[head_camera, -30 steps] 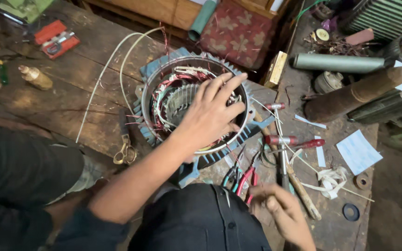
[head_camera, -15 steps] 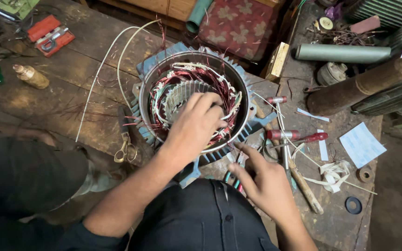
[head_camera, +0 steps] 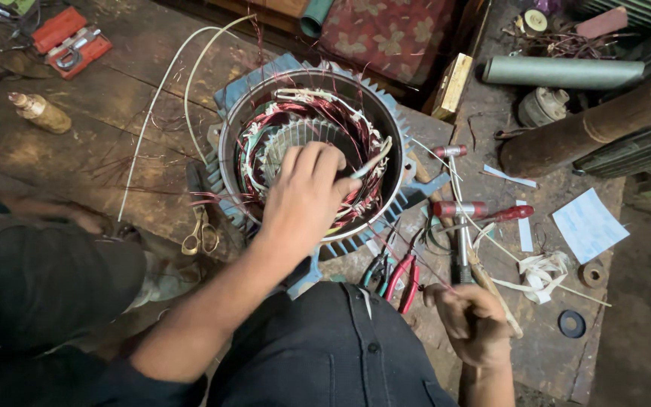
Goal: The person winds copper wire into the slots of a motor stator, using pliers to pull and position the wire and a wooden stick to push the wire into the slots. The person repeatedly wraps, tucks, and adjusts the wire around the stator core.
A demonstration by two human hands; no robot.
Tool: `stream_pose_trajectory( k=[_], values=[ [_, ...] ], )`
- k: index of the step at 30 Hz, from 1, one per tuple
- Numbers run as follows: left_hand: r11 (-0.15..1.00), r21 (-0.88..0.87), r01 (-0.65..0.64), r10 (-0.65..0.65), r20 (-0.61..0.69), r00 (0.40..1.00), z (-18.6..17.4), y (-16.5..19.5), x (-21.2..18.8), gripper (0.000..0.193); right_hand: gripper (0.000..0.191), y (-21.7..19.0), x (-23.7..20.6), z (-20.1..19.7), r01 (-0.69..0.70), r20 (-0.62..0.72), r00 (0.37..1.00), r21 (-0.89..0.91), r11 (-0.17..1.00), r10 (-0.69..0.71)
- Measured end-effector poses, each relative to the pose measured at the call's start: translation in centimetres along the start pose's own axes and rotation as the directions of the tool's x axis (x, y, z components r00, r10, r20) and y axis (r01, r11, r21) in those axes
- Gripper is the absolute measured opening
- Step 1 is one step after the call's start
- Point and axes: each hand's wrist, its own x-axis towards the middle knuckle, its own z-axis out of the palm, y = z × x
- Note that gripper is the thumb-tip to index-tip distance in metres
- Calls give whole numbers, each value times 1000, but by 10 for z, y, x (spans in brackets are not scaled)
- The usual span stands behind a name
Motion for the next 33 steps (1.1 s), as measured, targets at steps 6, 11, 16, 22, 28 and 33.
stream_pose_trajectory(
  k=[6,11,16,22,28,33],
  values=[
    [963,168,-212,200,87,976,-11,25,-25,32,22,-25,9,30,-308,-271,946,-580,754,177],
    [964,168,-207,187,129,974,3,22,-23,27,38,-62,49,105,-427,-331,898,-812,398,289],
    [988,63,-144,134,147,980,-7,40,-23,21,31,-63,69,145,-237,-240,971,-967,89,-22],
    [936,-259,240,-158,300,941,-55,35,-17,22,30,-40,84,92,-387,-446,895,-787,480,-9],
    [971,-96,-217,227,108,968,-37,26,-14,14,31,-32,59,62,-406,-470,877,-605,685,104],
    [942,-336,-17,72,152,986,-19,26,-23,15,30,-30,57,63,-370,-453,889,-631,682,64]
  ],
)
